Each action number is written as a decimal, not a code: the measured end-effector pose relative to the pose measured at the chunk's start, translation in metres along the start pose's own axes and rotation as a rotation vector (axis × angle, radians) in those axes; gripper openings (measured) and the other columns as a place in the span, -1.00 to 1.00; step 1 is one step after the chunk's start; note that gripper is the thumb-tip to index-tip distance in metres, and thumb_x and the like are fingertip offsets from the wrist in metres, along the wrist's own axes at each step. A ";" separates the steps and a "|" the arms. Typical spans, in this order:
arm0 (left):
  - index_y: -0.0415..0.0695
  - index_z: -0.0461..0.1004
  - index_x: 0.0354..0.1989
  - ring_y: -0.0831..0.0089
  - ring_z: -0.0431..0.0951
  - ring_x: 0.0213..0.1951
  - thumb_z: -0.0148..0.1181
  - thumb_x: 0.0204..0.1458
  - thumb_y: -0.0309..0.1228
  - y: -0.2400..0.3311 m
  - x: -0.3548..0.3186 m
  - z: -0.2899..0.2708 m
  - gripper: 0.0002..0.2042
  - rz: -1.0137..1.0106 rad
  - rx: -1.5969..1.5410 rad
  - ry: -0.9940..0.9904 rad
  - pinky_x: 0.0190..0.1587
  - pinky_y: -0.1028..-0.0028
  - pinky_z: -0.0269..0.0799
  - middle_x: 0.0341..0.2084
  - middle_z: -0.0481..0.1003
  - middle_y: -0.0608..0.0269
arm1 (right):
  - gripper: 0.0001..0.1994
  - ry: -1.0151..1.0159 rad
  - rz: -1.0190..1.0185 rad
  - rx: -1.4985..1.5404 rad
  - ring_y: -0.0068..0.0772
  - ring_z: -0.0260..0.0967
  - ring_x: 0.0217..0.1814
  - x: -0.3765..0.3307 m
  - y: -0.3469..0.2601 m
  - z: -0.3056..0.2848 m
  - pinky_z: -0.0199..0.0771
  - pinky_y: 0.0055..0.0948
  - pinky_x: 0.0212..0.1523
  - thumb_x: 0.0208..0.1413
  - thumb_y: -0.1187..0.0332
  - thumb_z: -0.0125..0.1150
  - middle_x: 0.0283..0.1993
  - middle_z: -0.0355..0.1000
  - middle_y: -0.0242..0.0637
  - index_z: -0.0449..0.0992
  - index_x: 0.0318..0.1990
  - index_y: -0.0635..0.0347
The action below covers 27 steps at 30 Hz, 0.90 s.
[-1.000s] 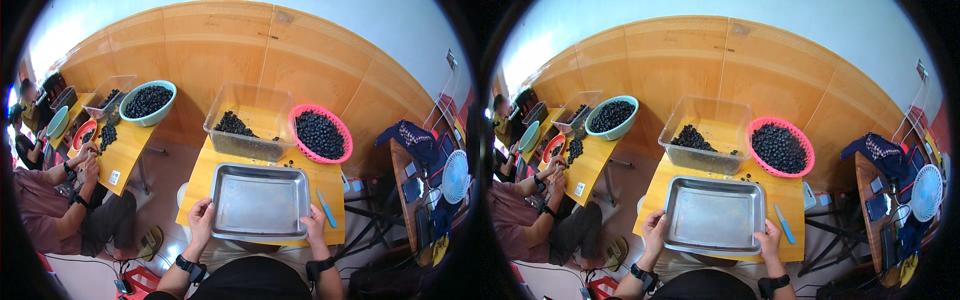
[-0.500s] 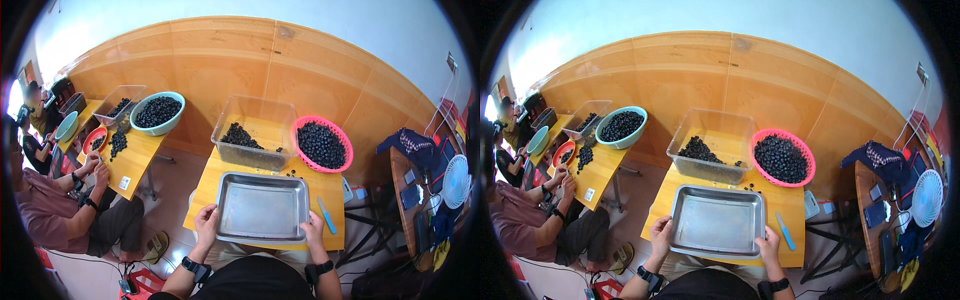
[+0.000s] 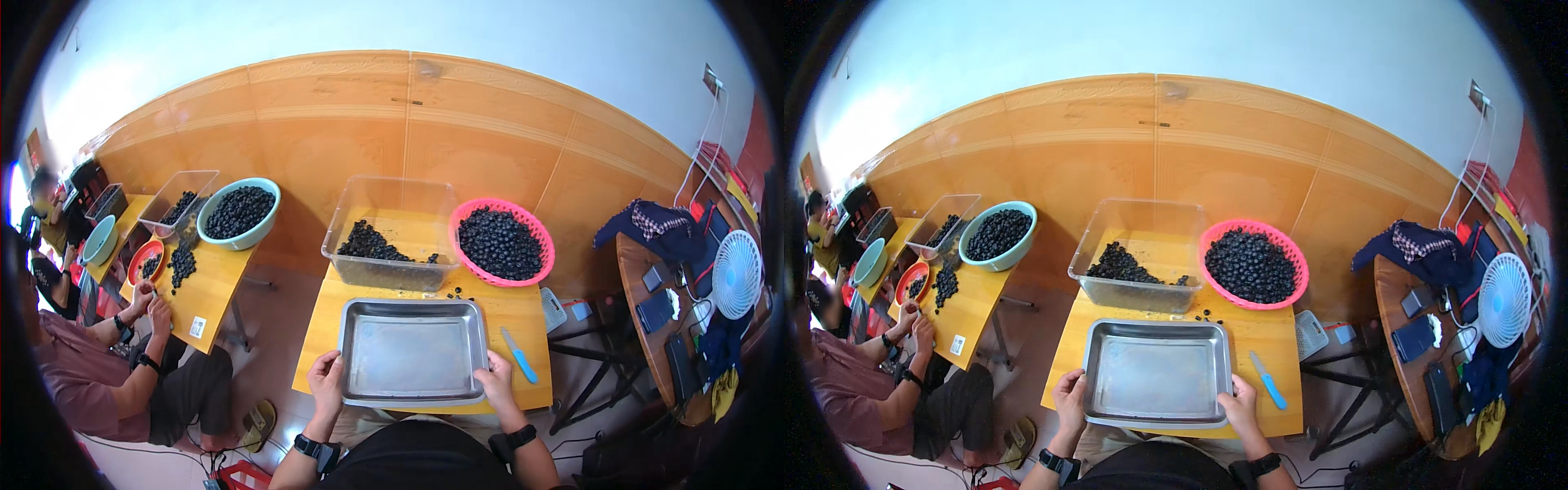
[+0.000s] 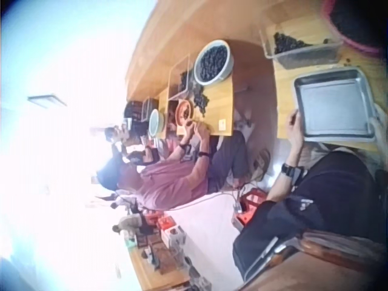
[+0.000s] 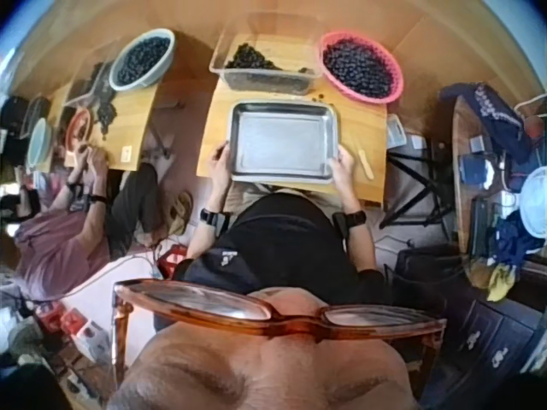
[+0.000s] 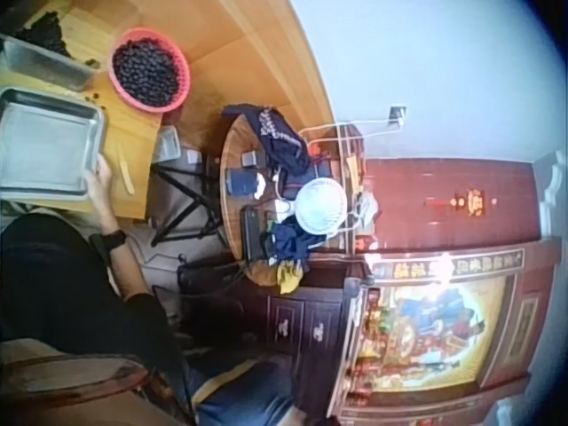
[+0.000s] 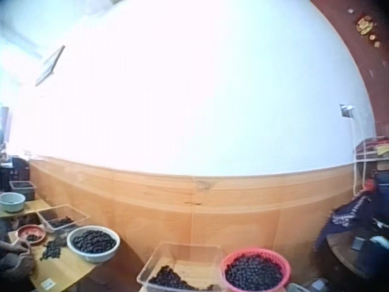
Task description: Trimming excess material from small black rubber or plastic parts using a small knife.
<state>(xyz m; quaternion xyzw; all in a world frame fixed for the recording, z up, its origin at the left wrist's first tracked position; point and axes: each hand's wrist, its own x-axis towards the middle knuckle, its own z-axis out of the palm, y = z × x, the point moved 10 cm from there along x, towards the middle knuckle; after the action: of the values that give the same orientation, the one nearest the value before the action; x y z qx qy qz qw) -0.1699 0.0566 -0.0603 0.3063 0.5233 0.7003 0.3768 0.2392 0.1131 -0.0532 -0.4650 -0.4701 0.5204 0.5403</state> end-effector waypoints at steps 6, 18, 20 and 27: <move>-0.30 0.59 -0.04 0.63 0.52 -0.22 0.26 0.25 -0.52 0.000 0.001 -0.001 -0.83 -0.009 0.022 0.002 -0.11 0.59 0.42 -0.25 0.58 0.36 | -0.54 -0.005 -0.004 -0.014 -0.58 0.54 -0.18 0.000 0.000 0.001 0.52 -0.55 -0.13 -0.01 0.68 0.11 -0.14 0.62 -0.26 0.52 0.12 0.51; -0.30 0.59 -0.05 0.64 0.49 -0.24 0.25 0.25 -0.52 0.002 0.000 0.002 -0.83 0.000 -0.010 -0.018 -0.13 0.59 0.39 -0.25 0.57 0.37 | -0.55 -0.037 -0.018 -0.018 -0.59 0.55 -0.14 -0.001 0.002 0.000 0.51 -0.58 -0.11 -0.01 0.70 0.11 -0.11 0.62 -0.30 0.53 0.11 0.49; -0.30 0.58 -0.04 0.64 0.50 -0.24 0.24 0.26 -0.52 0.003 0.000 0.004 -0.83 0.001 -0.013 -0.022 -0.13 0.59 0.39 -0.25 0.57 0.37 | -0.56 -0.025 -0.030 -0.004 -0.61 0.54 -0.17 -0.001 0.000 0.001 0.49 -0.59 -0.15 0.00 0.69 0.10 -0.13 0.62 -0.31 0.53 0.11 0.49; -0.29 0.58 -0.03 0.63 0.51 -0.23 0.24 0.26 -0.52 0.004 0.000 0.006 -0.83 -0.013 -0.011 -0.026 -0.11 0.58 0.42 -0.23 0.59 0.34 | -0.55 -0.019 -0.064 -0.026 -0.64 0.52 -0.17 -0.001 -0.002 0.001 0.49 -0.57 -0.18 0.01 0.64 0.09 -0.15 0.62 -0.32 0.53 0.12 0.45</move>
<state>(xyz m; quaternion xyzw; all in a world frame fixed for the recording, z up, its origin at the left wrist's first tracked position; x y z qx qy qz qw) -0.1661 0.0585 -0.0547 0.3099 0.5167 0.6965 0.3897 0.2389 0.1118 -0.0515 -0.4518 -0.4965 0.5011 0.5461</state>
